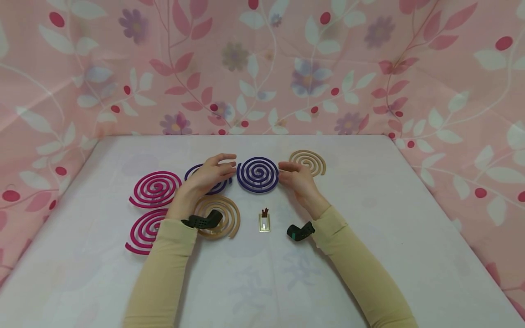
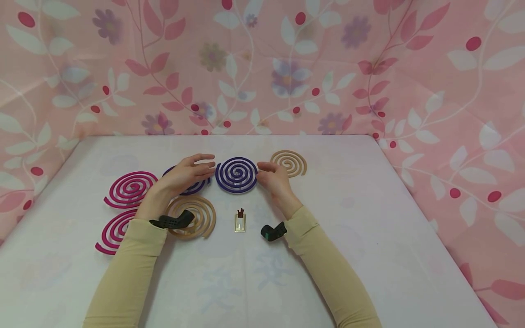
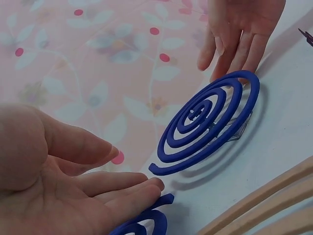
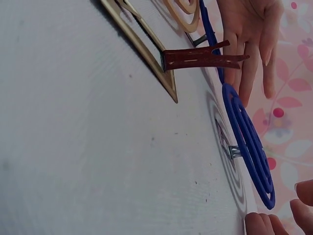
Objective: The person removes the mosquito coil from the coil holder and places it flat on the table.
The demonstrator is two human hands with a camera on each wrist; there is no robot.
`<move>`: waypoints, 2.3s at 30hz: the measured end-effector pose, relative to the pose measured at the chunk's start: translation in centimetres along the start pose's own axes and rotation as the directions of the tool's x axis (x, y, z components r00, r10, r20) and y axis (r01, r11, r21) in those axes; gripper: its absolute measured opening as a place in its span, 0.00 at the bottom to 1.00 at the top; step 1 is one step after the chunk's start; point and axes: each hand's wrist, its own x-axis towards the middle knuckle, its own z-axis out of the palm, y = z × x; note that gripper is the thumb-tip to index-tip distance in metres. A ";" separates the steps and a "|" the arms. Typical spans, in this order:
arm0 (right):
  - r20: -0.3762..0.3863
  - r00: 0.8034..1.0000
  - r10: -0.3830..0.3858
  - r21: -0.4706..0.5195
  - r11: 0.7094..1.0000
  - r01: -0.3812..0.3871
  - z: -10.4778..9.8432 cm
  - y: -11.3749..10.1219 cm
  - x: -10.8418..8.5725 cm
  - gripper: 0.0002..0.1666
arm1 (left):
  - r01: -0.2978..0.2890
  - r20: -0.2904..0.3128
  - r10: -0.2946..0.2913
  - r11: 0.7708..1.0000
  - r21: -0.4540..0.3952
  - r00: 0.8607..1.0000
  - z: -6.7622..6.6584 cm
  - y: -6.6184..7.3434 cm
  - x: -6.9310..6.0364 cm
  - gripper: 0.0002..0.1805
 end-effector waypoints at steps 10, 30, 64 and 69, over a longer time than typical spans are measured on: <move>0.001 0.999 0.037 0.061 0.997 -0.037 0.0 0.3 0.2 0.27 | -0.006 0.004 0.006 1.000 -0.009 1.000 0.1 -0.3 0.1 0.28; 0.035 0.999 0.038 0.093 0.995 -0.041 -0.2 -0.2 -0.1 0.29 | -0.016 -0.021 0.016 1.000 -0.002 1.000 0.1 0.2 -0.1 0.27; 0.087 0.994 -0.063 0.214 0.976 0.043 -0.8 -2.9 -1.1 0.23 | -0.100 -0.229 0.090 0.994 -0.033 0.969 1.2 1.8 -0.4 0.28; 0.081 0.994 -0.075 0.221 0.974 0.056 -0.9 -3.2 -1.2 0.23 | -0.116 -0.229 0.099 0.991 -0.063 0.968 1.4 2.0 -0.5 0.28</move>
